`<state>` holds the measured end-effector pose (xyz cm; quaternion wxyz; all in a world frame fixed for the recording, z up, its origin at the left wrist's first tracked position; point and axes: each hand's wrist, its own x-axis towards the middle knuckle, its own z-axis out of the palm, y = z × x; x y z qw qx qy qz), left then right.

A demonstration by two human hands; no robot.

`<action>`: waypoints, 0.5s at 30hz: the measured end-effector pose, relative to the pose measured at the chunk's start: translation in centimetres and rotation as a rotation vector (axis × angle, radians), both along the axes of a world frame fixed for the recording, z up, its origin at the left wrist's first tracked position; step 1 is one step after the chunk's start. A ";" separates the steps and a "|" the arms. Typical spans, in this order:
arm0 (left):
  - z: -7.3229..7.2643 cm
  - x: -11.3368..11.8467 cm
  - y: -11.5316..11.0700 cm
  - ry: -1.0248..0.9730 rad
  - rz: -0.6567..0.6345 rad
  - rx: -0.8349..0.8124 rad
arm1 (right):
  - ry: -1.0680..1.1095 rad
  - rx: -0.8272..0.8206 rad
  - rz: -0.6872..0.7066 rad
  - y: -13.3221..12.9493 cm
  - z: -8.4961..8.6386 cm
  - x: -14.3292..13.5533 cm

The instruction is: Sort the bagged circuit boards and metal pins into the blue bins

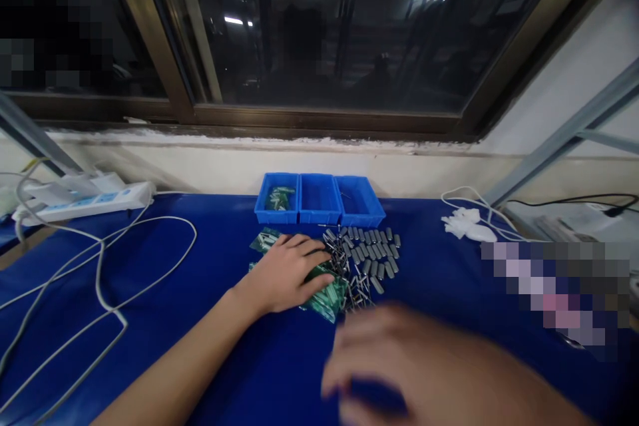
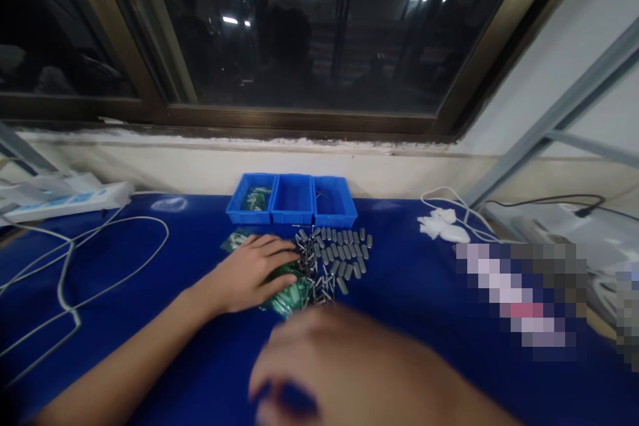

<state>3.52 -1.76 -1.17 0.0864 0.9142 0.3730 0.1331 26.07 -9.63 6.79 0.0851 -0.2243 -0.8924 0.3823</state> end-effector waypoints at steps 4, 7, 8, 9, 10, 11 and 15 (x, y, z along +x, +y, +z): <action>0.1 0.0 0.0 -0.006 -0.009 0.006 | 0.168 0.218 -0.305 6.8 -2.5 0.7; 0.1 0.1 0.0 -0.006 -0.014 0.014 | 0.274 0.358 -0.358 8.3 -5.3 1.0; 0.1 0.1 0.0 -0.007 -0.016 0.019 | 0.252 0.416 -0.346 8.3 -6.0 1.0; 0.1 0.1 0.0 -0.010 -0.019 0.023 | 0.211 0.465 -0.323 8.2 -6.5 1.0; 0.0 0.0 0.1 -0.014 -0.022 0.023 | 0.161 0.498 -0.298 8.0 -6.8 1.0; 0.0 0.0 0.1 -0.019 -0.026 0.023 | 0.109 0.512 -0.277 7.9 -6.9 0.9; 0.0 -0.2 0.3 -0.038 -0.040 0.030 | -0.020 0.511 -0.256 7.5 -6.9 0.6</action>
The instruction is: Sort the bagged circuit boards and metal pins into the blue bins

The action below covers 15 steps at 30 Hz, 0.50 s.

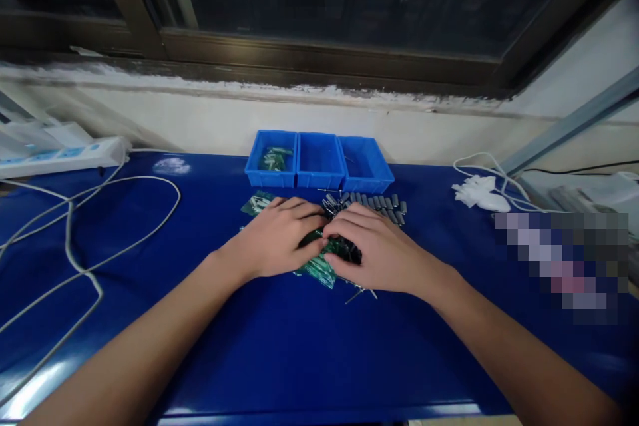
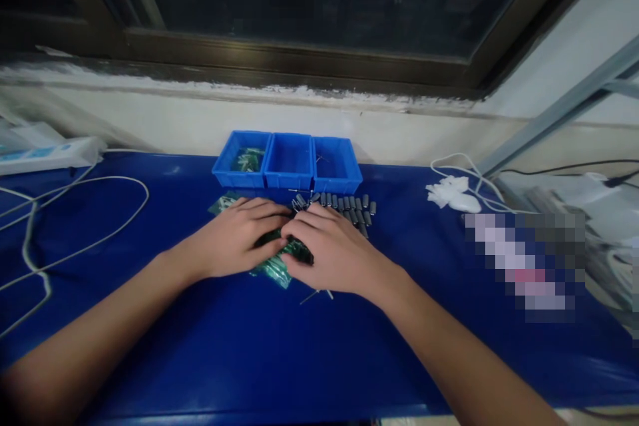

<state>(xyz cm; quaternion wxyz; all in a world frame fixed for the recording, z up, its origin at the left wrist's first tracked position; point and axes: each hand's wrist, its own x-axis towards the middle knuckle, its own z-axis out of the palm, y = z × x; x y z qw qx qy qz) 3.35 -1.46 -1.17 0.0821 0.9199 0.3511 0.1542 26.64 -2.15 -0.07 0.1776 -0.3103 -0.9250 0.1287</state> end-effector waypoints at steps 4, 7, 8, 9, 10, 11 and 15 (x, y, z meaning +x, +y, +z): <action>0.2 -0.2 0.1 -0.018 0.005 0.009 | -0.028 -0.009 -0.007 0.1 -0.5 0.1; 0.3 -0.3 0.1 -0.014 0.013 0.010 | -0.029 -0.026 0.003 0.2 -1.1 0.2; 0.4 -0.2 0.0 -0.009 0.011 0.003 | -0.027 -0.028 0.007 0.2 -1.2 0.2; 0.4 -0.2 0.0 -0.003 0.009 -0.004 | -0.026 -0.028 0.010 0.2 -1.2 0.2; 0.3 -0.2 0.0 0.002 0.007 -0.011 | -0.023 -0.028 0.009 0.2 -1.3 0.2; 0.3 -0.1 0.0 0.003 0.003 -0.014 | -0.018 -0.029 0.007 0.2 -1.3 0.1; 0.2 -0.2 0.2 -0.015 0.000 -0.011 | 0.054 -0.056 -0.008 0.2 -1.3 -0.1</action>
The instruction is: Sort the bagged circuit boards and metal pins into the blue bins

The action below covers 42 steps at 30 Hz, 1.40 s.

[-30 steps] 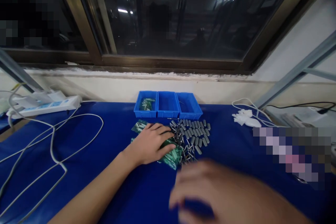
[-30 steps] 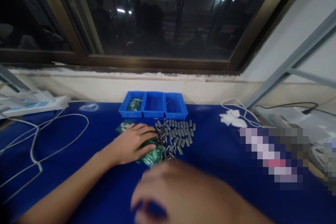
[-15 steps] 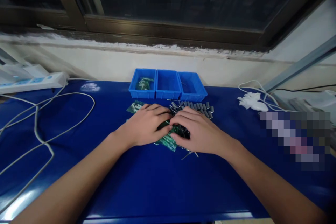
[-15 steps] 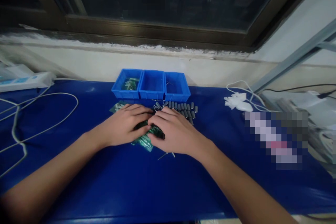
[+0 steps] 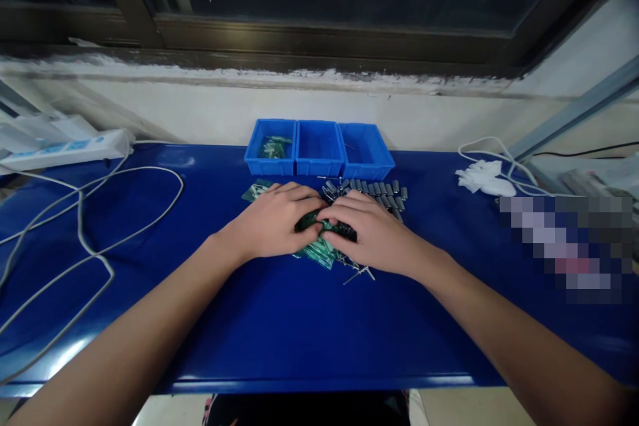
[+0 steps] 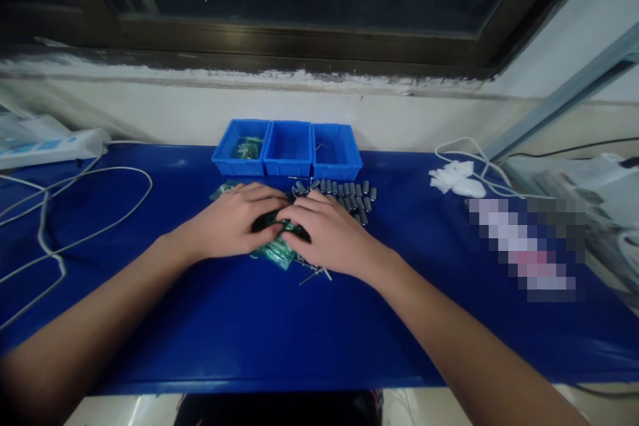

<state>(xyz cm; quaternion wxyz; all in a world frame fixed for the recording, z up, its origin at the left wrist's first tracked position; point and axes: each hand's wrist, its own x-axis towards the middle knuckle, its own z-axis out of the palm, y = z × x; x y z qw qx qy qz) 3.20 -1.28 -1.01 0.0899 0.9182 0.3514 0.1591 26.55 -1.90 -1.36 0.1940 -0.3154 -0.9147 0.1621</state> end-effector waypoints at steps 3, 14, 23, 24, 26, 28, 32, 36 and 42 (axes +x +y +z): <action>0.0 -0.1 0.1 -0.032 -0.003 -0.012 | 0.114 -0.080 -0.044 0.1 0.0 -0.1; 0.1 0.1 0.3 -0.270 -0.038 -0.014 | 0.589 -0.435 -0.183 0.5 0.5 0.1; 0.1 0.3 0.1 -0.459 0.067 0.019 | 0.631 -0.501 -0.207 0.4 -0.3 0.0; 0.1 0.4 0.1 -0.490 0.084 0.019 | 0.626 -0.526 -0.203 0.4 -0.4 0.0; 0.2 0.6 -0.1 -0.532 0.099 0.024 | 0.633 -0.548 -0.189 0.6 -0.5 0.1; 0.3 0.7 -0.2 -0.551 0.102 0.021 | 0.650 -0.548 -0.182 0.6 -0.4 0.1; 0.4 0.5 -0.3 -0.545 0.090 -0.046 | 0.660 -0.560 -0.201 0.6 0.4 0.2; 0.4 0.3 -0.2 -0.518 0.090 -0.013 | 0.665 -0.607 -0.214 0.6 0.7 0.2; 0.2 0.3 0.1 -0.549 0.119 0.115 | 0.850 -0.747 -0.095 0.9 0.3 0.6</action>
